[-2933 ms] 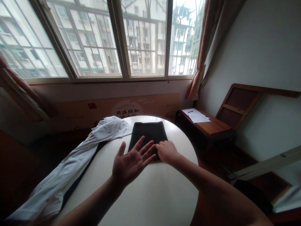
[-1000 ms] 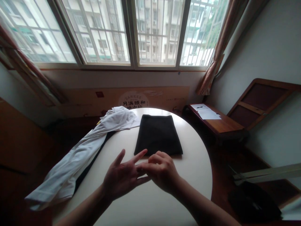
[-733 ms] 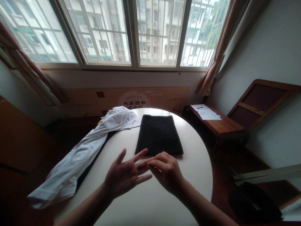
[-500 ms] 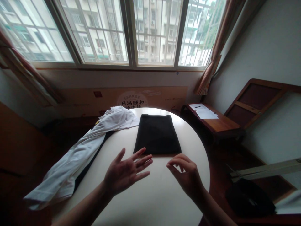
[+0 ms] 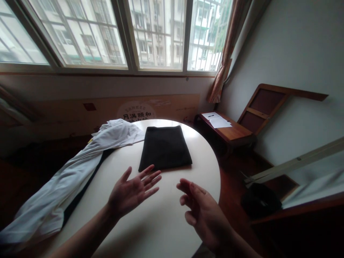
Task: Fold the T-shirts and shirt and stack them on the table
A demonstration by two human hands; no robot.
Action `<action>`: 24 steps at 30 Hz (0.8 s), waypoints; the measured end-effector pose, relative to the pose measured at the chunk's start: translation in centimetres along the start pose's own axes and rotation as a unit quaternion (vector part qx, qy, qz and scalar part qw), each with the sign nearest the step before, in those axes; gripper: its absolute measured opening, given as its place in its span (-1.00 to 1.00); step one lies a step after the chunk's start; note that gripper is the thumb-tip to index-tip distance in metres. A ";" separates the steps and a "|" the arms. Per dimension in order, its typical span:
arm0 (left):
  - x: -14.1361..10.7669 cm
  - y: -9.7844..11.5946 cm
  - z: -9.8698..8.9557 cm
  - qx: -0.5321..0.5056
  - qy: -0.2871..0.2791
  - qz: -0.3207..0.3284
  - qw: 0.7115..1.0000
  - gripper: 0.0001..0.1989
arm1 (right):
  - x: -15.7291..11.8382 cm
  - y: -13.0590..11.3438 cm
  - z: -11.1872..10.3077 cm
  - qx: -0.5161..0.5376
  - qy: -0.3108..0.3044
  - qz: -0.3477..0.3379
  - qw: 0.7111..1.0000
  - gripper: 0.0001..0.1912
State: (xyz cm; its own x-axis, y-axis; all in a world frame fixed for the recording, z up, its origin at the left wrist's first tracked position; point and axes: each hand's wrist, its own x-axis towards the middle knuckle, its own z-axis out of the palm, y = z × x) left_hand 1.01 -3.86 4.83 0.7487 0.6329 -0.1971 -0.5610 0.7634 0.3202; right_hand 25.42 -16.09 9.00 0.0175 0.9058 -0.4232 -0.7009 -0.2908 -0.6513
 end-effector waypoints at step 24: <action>0.5 0.6 0.4 0.107 0.195 0.100 0.970 -0.72 | 3.2 -2.0 -6.8 -0.431 0.019 -0.370 0.823 -0.60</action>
State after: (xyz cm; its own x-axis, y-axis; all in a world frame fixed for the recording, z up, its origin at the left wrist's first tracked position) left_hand 1.15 -3.12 5.29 0.4190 0.7984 -0.4324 -0.5639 0.6021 0.5653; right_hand 31.73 -14.69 4.59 0.2462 0.9277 0.2805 0.2773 0.2098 -0.9376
